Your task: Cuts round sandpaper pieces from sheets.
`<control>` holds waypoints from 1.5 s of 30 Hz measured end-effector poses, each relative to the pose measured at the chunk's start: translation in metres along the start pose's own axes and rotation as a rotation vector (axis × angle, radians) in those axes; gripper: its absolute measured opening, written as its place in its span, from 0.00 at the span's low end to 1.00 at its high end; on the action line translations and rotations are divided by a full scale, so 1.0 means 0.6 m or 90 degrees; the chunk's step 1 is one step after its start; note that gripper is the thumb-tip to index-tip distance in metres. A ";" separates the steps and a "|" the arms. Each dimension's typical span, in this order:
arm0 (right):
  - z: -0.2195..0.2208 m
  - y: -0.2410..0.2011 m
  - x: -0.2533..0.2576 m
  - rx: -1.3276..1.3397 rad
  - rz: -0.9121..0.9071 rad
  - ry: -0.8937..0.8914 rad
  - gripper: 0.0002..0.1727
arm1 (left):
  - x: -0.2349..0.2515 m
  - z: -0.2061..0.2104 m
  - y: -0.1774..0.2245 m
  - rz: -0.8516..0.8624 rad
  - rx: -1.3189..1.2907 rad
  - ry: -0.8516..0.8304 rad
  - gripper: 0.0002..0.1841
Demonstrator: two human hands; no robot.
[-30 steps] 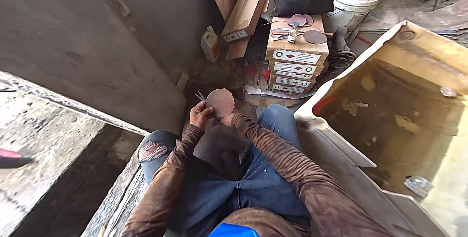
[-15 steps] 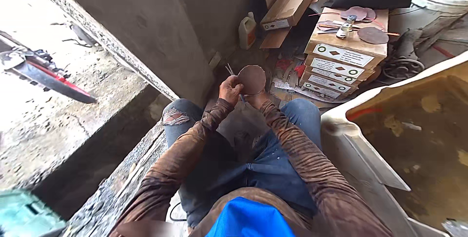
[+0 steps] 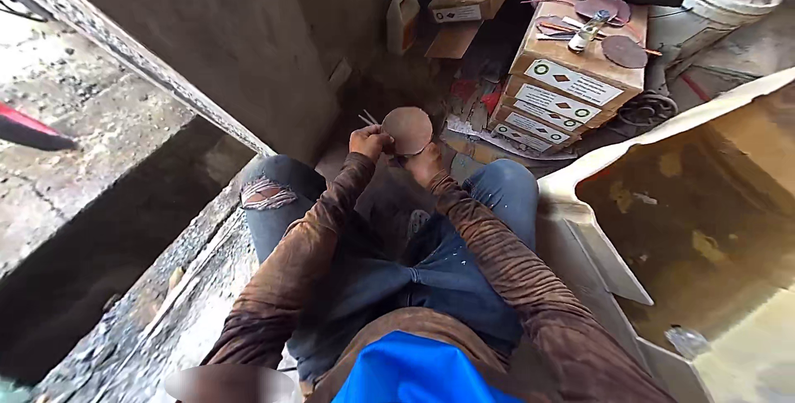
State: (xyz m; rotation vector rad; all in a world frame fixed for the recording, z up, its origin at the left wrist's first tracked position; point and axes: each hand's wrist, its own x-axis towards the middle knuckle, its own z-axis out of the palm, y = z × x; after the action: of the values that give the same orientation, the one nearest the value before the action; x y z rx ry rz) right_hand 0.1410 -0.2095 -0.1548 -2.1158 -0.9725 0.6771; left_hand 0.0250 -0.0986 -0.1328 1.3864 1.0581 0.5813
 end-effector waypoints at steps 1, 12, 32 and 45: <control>0.004 0.005 0.001 0.020 -0.001 0.008 0.46 | -0.001 -0.005 -0.005 0.043 0.041 -0.009 0.04; 0.044 -0.016 -0.011 0.163 -0.207 -0.099 0.23 | -0.009 -0.001 -0.014 0.336 -0.148 -0.087 0.04; -0.067 -0.046 -0.054 0.125 -0.568 0.236 0.47 | -0.069 -0.013 0.045 0.398 -0.317 -0.324 0.09; -0.080 -0.039 -0.055 0.200 -0.776 0.285 0.41 | -0.131 0.041 0.081 0.072 -0.603 -0.355 0.07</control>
State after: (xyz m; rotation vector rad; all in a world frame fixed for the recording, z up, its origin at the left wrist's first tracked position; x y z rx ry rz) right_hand 0.1450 -0.2427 -0.1015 -0.9947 -1.4855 -0.2474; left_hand 0.0223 -0.1703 -0.0700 0.6820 0.1744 0.6092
